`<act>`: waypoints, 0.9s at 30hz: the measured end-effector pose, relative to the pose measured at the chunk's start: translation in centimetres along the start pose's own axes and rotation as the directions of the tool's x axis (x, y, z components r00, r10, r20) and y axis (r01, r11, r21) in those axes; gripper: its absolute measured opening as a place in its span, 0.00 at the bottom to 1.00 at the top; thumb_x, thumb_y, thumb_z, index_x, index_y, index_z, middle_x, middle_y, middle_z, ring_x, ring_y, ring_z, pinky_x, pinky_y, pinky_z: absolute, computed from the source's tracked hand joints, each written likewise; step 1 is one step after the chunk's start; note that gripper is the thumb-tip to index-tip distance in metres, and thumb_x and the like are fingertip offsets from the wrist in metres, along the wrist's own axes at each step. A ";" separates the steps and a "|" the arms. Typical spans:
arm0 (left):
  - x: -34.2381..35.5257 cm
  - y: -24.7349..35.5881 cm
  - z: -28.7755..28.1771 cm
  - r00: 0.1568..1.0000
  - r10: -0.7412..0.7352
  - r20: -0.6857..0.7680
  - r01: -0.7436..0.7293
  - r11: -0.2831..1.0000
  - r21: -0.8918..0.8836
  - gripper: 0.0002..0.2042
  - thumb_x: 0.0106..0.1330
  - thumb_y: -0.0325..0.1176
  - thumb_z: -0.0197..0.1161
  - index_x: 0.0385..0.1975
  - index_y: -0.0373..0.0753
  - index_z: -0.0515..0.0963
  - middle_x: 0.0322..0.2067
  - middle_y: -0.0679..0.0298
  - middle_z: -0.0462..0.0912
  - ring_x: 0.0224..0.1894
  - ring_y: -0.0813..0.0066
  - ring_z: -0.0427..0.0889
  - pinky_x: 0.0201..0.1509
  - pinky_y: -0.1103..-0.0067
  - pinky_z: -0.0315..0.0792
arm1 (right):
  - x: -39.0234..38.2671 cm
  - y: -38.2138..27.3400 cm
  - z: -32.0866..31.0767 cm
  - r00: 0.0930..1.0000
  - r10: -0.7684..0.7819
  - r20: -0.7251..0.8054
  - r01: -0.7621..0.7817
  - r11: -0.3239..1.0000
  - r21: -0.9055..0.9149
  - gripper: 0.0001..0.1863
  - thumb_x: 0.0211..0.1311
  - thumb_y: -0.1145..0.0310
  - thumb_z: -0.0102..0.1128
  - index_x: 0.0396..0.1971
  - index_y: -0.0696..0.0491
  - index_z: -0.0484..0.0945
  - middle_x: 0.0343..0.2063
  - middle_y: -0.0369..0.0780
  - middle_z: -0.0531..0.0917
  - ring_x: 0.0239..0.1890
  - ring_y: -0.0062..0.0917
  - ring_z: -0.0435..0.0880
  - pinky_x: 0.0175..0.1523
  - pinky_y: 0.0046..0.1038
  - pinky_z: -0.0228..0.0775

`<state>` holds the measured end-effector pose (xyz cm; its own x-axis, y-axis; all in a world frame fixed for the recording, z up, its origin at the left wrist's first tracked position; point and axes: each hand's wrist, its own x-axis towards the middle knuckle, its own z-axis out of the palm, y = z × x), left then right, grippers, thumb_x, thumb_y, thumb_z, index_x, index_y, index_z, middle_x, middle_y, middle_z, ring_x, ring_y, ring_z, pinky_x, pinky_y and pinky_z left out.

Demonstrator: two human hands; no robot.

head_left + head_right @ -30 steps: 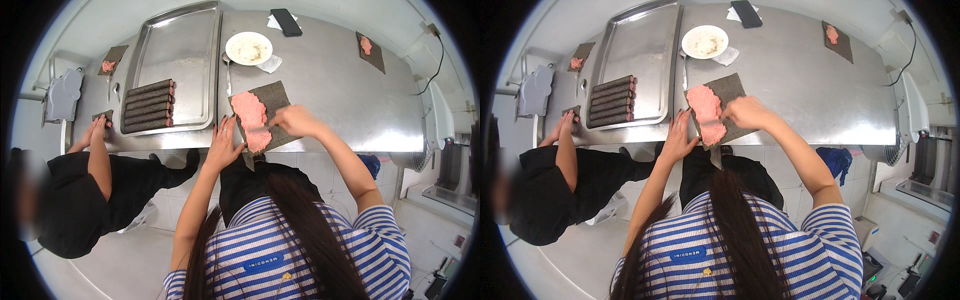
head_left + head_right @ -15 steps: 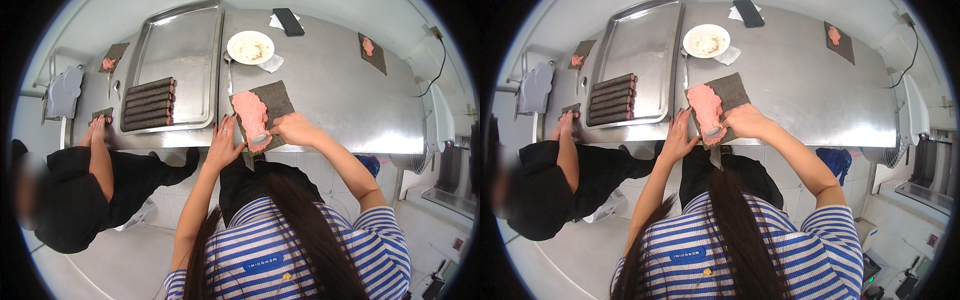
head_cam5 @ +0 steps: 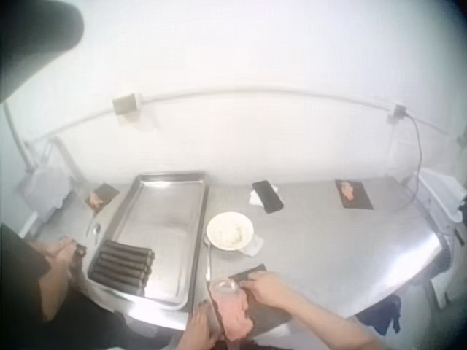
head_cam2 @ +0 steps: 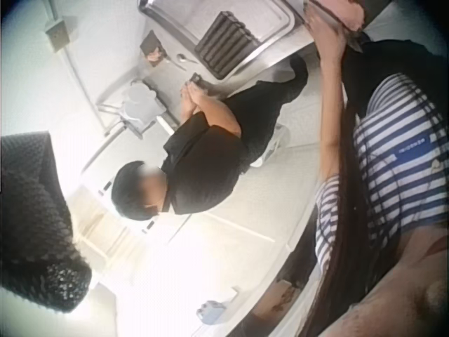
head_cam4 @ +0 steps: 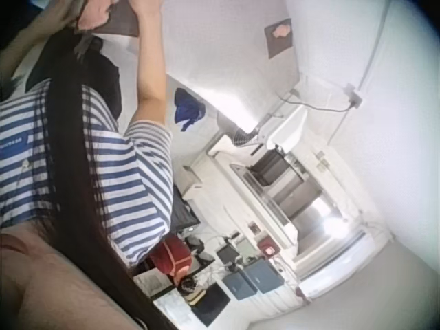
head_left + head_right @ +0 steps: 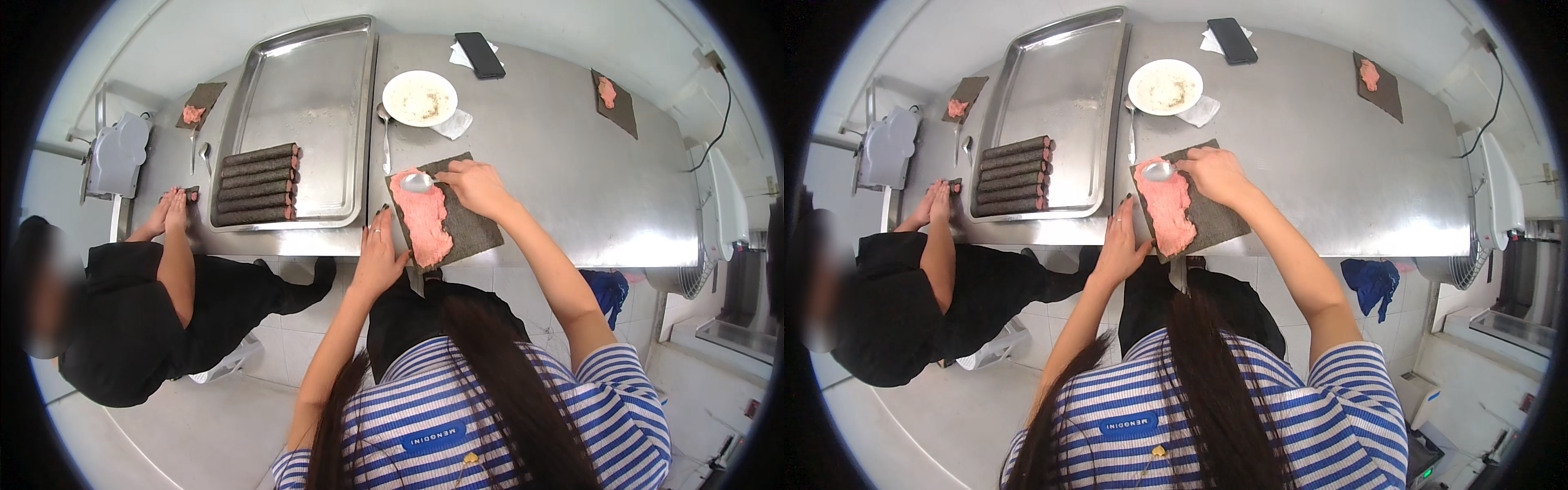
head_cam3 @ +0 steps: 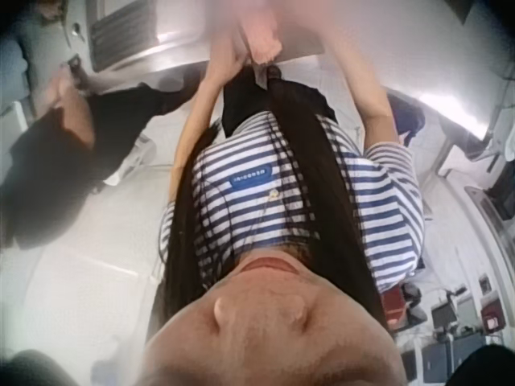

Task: The person spreads a pink filling onto a sheet of nori using a spoon, then rolls the nori into a sushi roll and places it on a metal tray. The person repeats this process with additional nori sheets.

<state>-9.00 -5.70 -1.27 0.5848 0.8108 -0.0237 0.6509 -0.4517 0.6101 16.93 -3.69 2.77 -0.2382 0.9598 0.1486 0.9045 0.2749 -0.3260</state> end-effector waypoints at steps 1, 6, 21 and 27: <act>-0.1 0.0 0.3 0.999 -0.026 -0.035 0.024 0.998 -0.052 0.40 0.54 0.30 0.65 0.65 0.30 0.50 0.62 0.42 0.60 0.66 0.47 0.58 0.70 0.58 0.52 | -0.2 0.2 0.0 0.996 0.086 -0.016 -0.084 0.994 0.075 0.13 0.51 0.73 0.56 0.38 0.50 0.83 0.31 0.37 0.81 0.37 0.33 0.80 0.40 0.35 0.73; 0.4 1.7 0.2 0.947 -0.320 0.015 0.282 0.812 -0.511 0.33 0.58 0.22 0.56 0.64 0.28 0.51 0.60 0.44 0.66 0.61 0.50 0.68 0.64 0.67 0.64 | -3.9 2.5 3.8 0.925 0.375 0.060 -0.326 0.704 0.631 0.16 0.58 0.76 0.49 0.43 0.52 0.82 0.28 0.39 0.82 0.31 0.26 0.79 0.38 0.28 0.70; 3.0 1.8 0.5 0.860 -0.479 0.176 0.380 0.372 -0.847 0.32 0.62 0.25 0.56 0.66 0.30 0.51 0.56 0.51 0.70 0.58 0.67 0.70 0.61 0.75 0.64 | -6.4 5.0 6.8 0.823 0.564 0.067 -0.366 0.435 0.823 0.17 0.60 0.77 0.49 0.47 0.55 0.81 0.23 0.34 0.81 0.27 0.16 0.76 0.38 0.19 0.68; 3.4 1.3 1.0 0.828 -0.532 0.179 0.413 0.362 -0.835 0.30 0.62 0.28 0.58 0.64 0.29 0.56 0.56 0.52 0.70 0.58 0.68 0.70 0.62 0.75 0.62 | -7.5 4.9 6.2 0.724 0.688 0.041 -0.407 0.379 0.831 0.12 0.57 0.78 0.56 0.41 0.58 0.81 0.29 0.35 0.82 0.30 0.17 0.77 0.38 0.20 0.69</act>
<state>-5.72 -3.89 -1.35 0.2243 0.8449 -0.4857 0.0731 0.4824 0.8729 21.00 -9.15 -5.72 0.4358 0.8866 -0.1551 0.1456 -0.2395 -0.9599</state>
